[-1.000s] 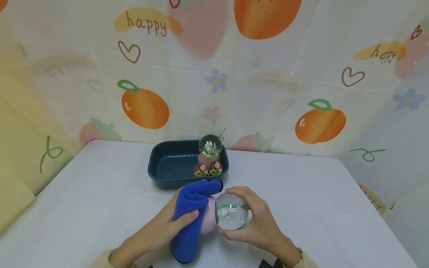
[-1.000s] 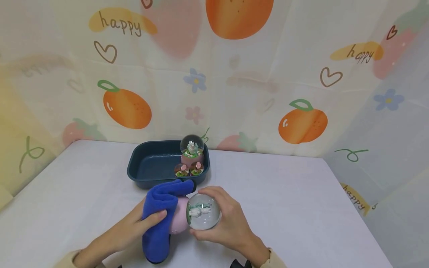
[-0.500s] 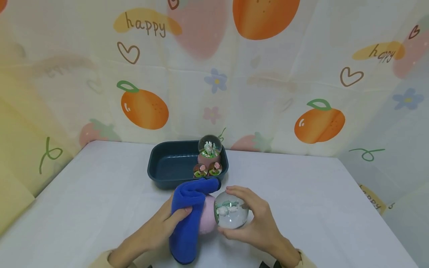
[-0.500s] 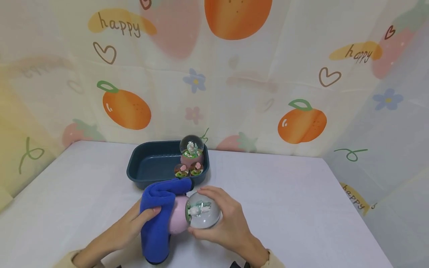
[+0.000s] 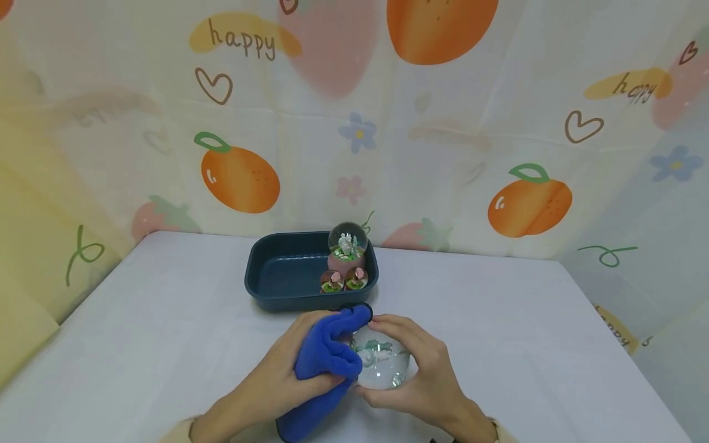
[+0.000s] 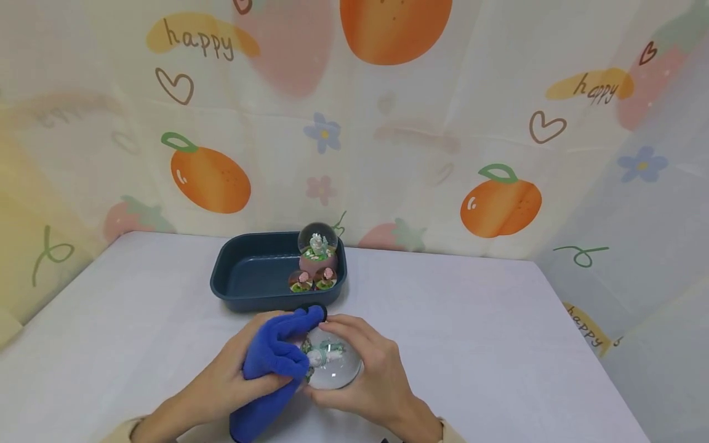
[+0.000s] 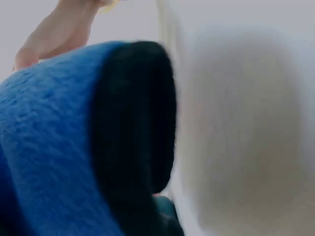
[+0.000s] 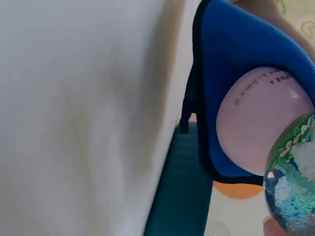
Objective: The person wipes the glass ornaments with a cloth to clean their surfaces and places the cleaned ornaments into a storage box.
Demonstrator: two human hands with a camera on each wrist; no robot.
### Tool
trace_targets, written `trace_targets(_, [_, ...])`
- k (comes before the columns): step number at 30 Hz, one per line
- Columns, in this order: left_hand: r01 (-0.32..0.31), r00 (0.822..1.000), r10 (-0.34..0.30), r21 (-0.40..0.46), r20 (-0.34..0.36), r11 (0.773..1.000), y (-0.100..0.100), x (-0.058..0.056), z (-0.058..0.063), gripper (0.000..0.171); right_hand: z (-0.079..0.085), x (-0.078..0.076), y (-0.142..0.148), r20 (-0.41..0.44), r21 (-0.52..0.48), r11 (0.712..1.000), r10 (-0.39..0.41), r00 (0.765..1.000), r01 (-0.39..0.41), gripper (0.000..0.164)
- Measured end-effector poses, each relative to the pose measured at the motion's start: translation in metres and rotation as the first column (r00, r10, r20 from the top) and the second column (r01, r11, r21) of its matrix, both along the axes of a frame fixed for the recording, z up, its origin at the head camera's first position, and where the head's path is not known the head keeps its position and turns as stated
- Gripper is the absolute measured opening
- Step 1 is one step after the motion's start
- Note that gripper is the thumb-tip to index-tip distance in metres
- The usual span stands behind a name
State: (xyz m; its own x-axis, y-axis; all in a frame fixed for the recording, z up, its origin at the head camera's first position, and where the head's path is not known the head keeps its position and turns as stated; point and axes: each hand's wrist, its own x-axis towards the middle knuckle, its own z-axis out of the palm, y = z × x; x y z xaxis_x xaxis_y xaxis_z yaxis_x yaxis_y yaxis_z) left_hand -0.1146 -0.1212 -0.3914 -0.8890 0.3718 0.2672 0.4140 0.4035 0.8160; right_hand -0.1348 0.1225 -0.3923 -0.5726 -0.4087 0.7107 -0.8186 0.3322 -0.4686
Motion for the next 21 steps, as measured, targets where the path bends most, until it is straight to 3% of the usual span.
trace_targets(4, [-0.022,0.990,0.034,0.089,-0.137,0.996,-0.001,-0.002,-0.003,0.048,0.002,0.001,0.000,-0.039,-0.019,1.000,0.017,0.999,-0.017,0.076])
trace_targets(7, [-0.082,0.976,0.107,0.135,-0.190,0.987,-0.004,-0.005,-0.005,0.039,0.002,0.001,0.000,-0.038,-0.014,0.999,0.034,0.999,-0.035,0.075])
trace_targets(10, [-0.172,0.967,0.195,0.145,-0.163,0.974,-0.008,-0.008,-0.004,0.036,0.000,-0.001,0.001,-0.019,-0.004,0.999,0.042,0.999,-0.043,0.075])
trace_targets(14, [-0.237,0.967,0.249,0.181,-0.047,0.955,-0.016,-0.009,0.002,0.032,-0.002,-0.004,0.003,0.006,-0.011,0.999,0.047,0.999,-0.047,0.075])
trace_targets(18, [-0.172,0.985,0.161,0.220,0.069,0.960,-0.022,-0.009,0.007,0.031,-0.002,-0.006,0.003,-0.001,-0.019,0.999,0.049,0.999,-0.049,0.075])
trace_targets(21, [-0.026,0.994,0.009,0.156,0.108,0.987,-0.020,-0.009,0.006,0.042,-0.004,-0.007,0.003,-0.017,-0.033,0.997,0.064,0.998,-0.065,0.076])
